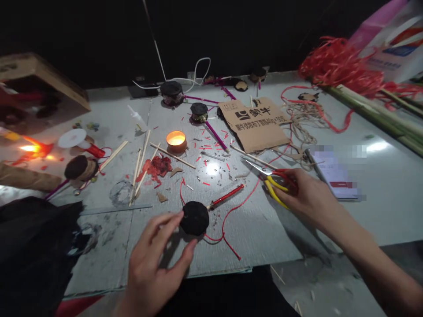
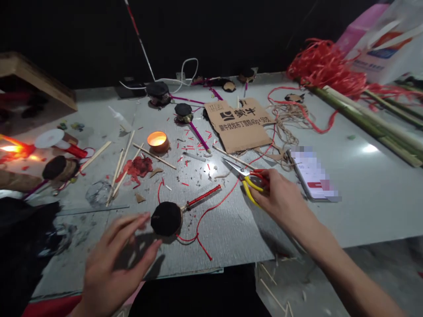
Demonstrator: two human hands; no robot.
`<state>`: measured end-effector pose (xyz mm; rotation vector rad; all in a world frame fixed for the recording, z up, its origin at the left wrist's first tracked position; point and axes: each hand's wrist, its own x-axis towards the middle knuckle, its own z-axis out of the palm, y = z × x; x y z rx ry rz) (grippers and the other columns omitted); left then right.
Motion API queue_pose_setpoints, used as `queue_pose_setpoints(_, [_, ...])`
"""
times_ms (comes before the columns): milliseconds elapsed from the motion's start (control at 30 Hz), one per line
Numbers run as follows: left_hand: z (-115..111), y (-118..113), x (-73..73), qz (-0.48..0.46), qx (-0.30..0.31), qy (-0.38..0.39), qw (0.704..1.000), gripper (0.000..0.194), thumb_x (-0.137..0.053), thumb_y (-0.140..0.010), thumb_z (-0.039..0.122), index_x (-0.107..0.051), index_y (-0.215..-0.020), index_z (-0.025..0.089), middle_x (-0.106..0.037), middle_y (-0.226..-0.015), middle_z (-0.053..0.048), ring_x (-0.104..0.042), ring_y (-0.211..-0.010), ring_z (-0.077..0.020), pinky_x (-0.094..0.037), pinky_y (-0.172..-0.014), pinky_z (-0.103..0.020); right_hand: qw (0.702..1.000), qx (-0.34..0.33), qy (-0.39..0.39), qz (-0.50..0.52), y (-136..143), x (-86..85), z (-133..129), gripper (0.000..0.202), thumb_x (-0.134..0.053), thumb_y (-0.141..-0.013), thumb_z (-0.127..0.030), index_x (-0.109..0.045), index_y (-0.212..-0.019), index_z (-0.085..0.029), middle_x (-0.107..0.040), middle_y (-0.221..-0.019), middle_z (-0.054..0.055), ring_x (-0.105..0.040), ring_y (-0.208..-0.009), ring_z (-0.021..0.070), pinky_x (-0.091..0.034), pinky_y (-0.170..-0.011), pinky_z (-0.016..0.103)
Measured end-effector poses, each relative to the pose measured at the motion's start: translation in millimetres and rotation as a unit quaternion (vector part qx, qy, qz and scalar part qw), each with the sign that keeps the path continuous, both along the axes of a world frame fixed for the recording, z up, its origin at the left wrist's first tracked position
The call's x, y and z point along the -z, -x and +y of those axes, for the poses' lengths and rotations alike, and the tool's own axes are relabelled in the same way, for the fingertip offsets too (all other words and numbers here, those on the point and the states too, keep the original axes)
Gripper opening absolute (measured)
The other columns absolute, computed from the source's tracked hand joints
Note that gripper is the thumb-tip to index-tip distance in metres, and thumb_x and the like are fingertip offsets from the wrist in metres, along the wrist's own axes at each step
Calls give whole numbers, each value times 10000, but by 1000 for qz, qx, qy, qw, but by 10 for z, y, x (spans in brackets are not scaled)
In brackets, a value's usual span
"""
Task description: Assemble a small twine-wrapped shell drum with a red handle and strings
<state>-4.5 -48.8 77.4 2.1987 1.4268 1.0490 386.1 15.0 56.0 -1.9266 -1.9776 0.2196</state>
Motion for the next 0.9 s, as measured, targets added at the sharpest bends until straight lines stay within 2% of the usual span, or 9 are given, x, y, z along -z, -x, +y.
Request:
queue_pose_setpoints(100, [157, 64, 7, 78, 62, -23, 995, 455, -725, -1031, 221, -624, -1474, 231, -556, -1554, -167, -584, -1406, -334, -599, -1100, -514, 1000, -28, -8, -9, 52, -71, 89, 498, -562, -1048, -546, -657, -1310, -134, -775, -1092, 222, -771, -978, 380, -615, -800, 511])
queue_pose_setpoints(200, [242, 94, 88, 114, 146, -33, 982, 420, -652, -1062, 119, -613, -1471, 202, -512, -1615, -173, -477, -1517, -345, -511, -1206, -590, 996, -76, -51, -7, 299, -230, -39, 367, -571, -1070, -426, -670, -1312, -169, -740, -1243, 197, -716, -1153, 368, -582, -998, 570])
queue_pose_setpoints(267, [264, 109, 138, 115, 168, -42, 978, 416, -636, -1061, 82, -608, -1465, 176, -538, -1592, -183, -493, -1500, -329, -521, -1197, -568, 977, -189, -85, 41, 599, -295, -212, 205, -600, -1076, -275, -682, -1251, -206, -744, -1240, 149, -705, -1167, 300, -588, -1033, 507])
queue_pose_setpoints(333, [276, 127, 166, 111, 172, -42, 978, 414, -643, -1054, 70, -614, -1454, 168, -550, -1576, -188, -515, -1474, -318, -536, -1182, -544, 938, -333, -12, 91, 949, -281, -390, 181, -623, -1070, -209, -683, -1240, -227, -747, -1243, 110, -695, -1189, 260, -605, -1036, 439])
queue_pose_setpoints(367, [282, 137, 172, 108, 174, -40, 978, 416, -647, -1049, 66, -617, -1451, 170, -550, -1574, -188, -519, -1469, -315, -537, -1182, -538, 928, -360, 12, 101, 1113, -245, -462, 209, -670, -1051, -229, -685, -1258, -204, -753, -1237, 113, -692, -1193, 272, -609, -1048, 446])
queue_pose_setpoints(467, [300, 176, 169, 100, 182, -35, 978, 438, -647, -1038, 42, -621, -1458, 166, -546, -1578, -192, -521, -1475, -312, -538, -1191, -531, 920, -378, 12, 97, 1434, -101, -572, 203, -666, -1010, -126, -717, -1206, -132, -770, -1181, 148, -701, -1143, 305, -636, -1008, 490])
queue_pose_setpoints(567, [323, 226, 152, 92, 190, -32, 977, 445, -635, -1036, 30, -631, -1460, 165, -550, -1583, -196, -527, -1486, -309, -545, -1200, -530, 919, -375, 0, 120, 1457, -57, -574, 233, -563, -1033, -39, -729, -1176, -120, -781, -1171, 145, -697, -1158, 290, -628, -1029, 478])
queue_pose_setpoints(800, [444, 431, 64, 61, 212, -15, 975, 507, -559, -1018, -32, -671, -1443, 219, -601, -1590, -173, -568, -1502, -320, -568, -1195, -569, 908, -373, 14, 190, 1170, -336, -585, 205, -572, -1076, -98, -680, -1223, -194, -797, -1104, 70, -708, -1124, 235, -626, -967, 357])
queue_pose_setpoints(900, [485, 545, 11, 56, 198, -18, 979, 521, -498, -997, -75, -725, -1346, 240, -605, -1595, -140, -593, -1486, -305, -578, -1186, -547, 925, -345, 44, 155, 1031, -393, -501, 241, -569, -1093, -149, -633, -1310, -230, -761, -1226, 78, -689, -1177, 238, -593, -1032, 390])
